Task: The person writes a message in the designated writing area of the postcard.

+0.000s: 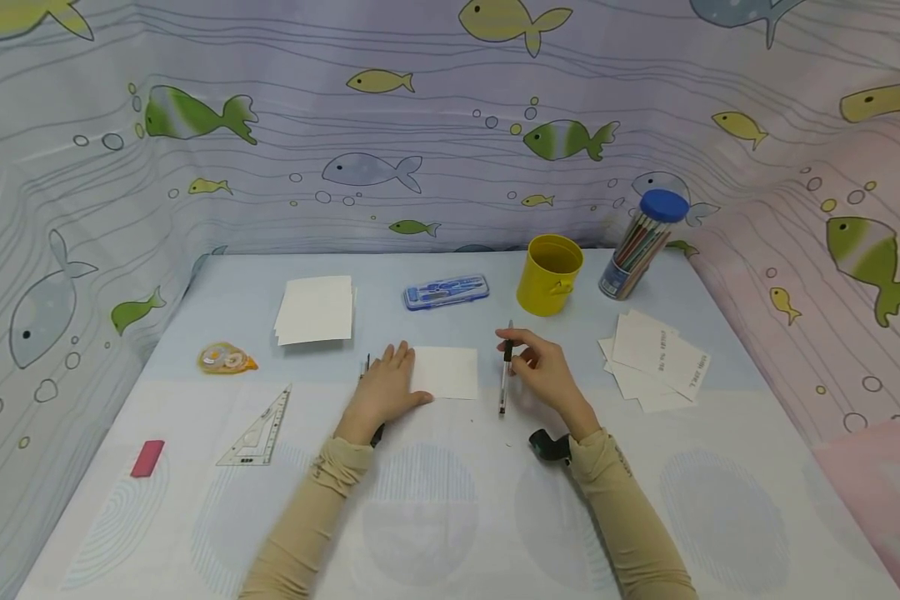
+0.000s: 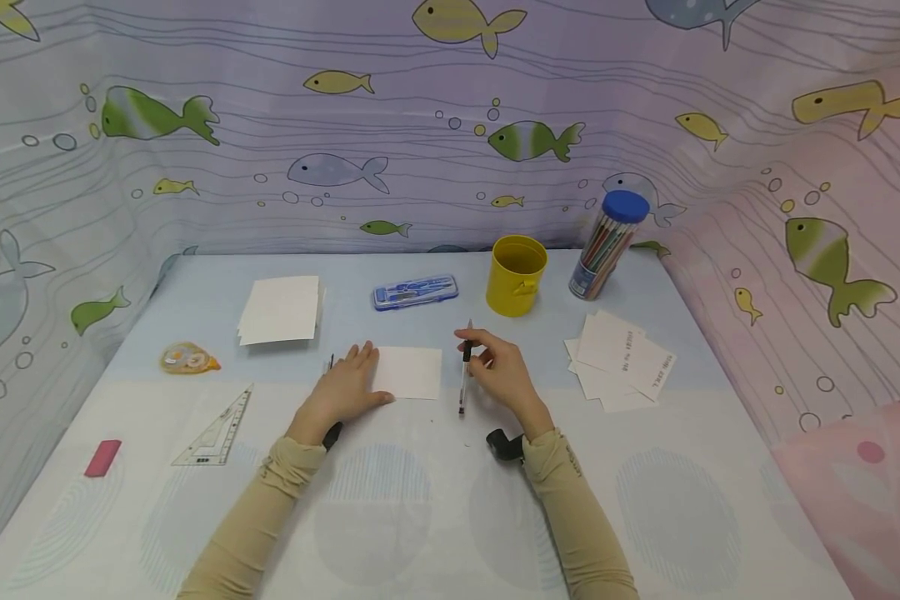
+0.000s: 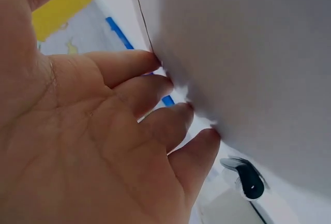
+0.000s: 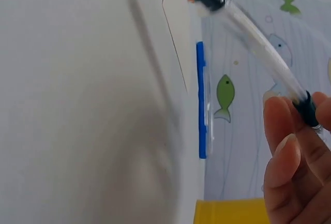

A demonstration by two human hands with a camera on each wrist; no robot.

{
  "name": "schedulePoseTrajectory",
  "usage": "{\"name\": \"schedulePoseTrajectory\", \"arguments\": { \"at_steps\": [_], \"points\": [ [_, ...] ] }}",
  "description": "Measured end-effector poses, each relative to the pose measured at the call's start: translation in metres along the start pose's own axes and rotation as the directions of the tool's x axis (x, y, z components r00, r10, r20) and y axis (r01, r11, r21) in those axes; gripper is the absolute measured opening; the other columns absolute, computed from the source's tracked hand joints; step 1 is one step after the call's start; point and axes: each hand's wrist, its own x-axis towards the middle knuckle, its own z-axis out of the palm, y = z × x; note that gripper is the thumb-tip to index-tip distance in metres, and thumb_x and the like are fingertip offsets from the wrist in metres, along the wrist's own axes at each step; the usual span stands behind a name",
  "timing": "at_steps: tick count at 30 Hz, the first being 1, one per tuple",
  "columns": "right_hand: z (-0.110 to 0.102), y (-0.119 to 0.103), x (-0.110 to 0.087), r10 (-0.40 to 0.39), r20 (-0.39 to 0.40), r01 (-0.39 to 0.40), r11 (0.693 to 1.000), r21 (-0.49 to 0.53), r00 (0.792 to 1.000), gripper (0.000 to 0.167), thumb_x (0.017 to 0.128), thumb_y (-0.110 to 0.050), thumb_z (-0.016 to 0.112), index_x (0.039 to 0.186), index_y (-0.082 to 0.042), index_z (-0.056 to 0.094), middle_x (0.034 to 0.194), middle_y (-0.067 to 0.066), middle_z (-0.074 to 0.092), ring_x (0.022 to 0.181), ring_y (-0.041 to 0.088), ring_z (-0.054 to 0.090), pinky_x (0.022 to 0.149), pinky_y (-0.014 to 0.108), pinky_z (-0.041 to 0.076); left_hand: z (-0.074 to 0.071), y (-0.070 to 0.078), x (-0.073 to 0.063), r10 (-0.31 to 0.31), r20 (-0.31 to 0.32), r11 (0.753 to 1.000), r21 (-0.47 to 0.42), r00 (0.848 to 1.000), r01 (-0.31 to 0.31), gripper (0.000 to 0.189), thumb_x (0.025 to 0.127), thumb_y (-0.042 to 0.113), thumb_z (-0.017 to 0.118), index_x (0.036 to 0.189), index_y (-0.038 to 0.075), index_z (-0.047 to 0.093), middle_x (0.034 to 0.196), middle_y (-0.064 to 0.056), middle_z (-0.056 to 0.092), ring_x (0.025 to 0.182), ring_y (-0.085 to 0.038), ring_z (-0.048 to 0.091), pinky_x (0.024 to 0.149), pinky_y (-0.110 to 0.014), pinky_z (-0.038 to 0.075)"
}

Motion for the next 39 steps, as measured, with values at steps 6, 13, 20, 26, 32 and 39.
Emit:
{"name": "schedulePoseTrajectory", "arguments": {
  "at_steps": [6,13,20,26,32,39],
  "points": [
    [0.003,0.005,-0.001,-0.076,-0.016,0.075,0.994,-0.081,0.997,0.043,0.085,0.010,0.052,0.119,-0.010,0.068,0.102,0.009,0.074,0.072,0.021,0.062,0.059,0.022,0.050,0.003,0.012,-0.002,0.015,0.012,0.999,0.035,1.000,-0.015,0.089,0.090,0.048,0.063,0.149,-0.008,0.027,0.158,-0.025,0.020,0.147,-0.043,0.018,0.117,-0.058,0.025],
    [0.007,0.001,-0.002,-0.107,-0.045,0.102,0.990,-0.102,0.993,0.033,0.084,0.011,0.059,0.110,-0.006,0.072,0.094,0.010,0.075,0.069,0.018,0.062,0.060,0.024,0.052,0.005,0.020,-0.005,0.001,0.016,0.999,0.046,1.000,-0.001,0.089,0.090,0.051,0.061,0.149,-0.006,0.027,0.159,-0.024,0.019,0.148,-0.042,0.017,0.117,-0.058,0.024],
    [0.010,-0.021,-0.004,-0.092,-0.032,0.088,0.990,-0.109,0.995,0.022,0.081,0.016,0.061,0.098,0.003,0.069,0.091,0.018,0.074,0.068,0.026,0.061,0.063,0.028,0.053,0.005,0.019,-0.005,0.005,0.016,0.999,0.050,1.000,-0.006,0.088,0.091,0.051,0.059,0.150,-0.005,0.026,0.159,-0.023,0.019,0.148,-0.042,0.017,0.117,-0.057,0.025],
    [0.018,0.002,0.000,-0.080,-0.022,0.077,0.991,-0.113,0.997,0.020,0.080,0.017,0.062,0.093,0.002,0.063,0.088,0.016,0.075,0.068,0.025,0.063,0.058,0.024,0.050,0.005,0.017,-0.005,0.013,-0.013,0.998,0.062,1.000,-0.012,0.084,0.091,0.049,0.061,0.149,-0.004,0.031,0.158,-0.022,0.024,0.147,-0.041,0.023,0.116,-0.056,0.029],
    [0.019,0.007,0.000,-0.048,0.012,0.049,0.997,-0.051,0.999,0.019,0.087,0.011,0.060,0.096,-0.001,0.049,0.089,0.017,0.075,0.072,0.026,0.070,0.055,0.018,0.042,0.006,0.017,-0.006,0.018,-0.019,0.997,0.069,1.000,-0.017,0.084,0.091,0.048,0.061,0.149,-0.005,0.030,0.158,-0.023,0.024,0.146,-0.041,0.023,0.116,-0.056,0.029],
    [0.019,0.000,0.001,0.048,0.037,-0.047,0.999,-0.020,0.998,0.017,0.098,-0.007,0.055,0.096,-0.004,0.039,0.092,0.020,0.075,0.060,0.027,0.064,0.047,0.019,0.037,0.006,0.018,-0.008,0.012,-0.021,0.998,0.055,1.000,-0.010,0.083,0.092,0.047,0.060,0.149,-0.005,0.029,0.159,-0.022,0.023,0.147,-0.041,0.021,0.117,-0.057,0.027]
  ]
}}
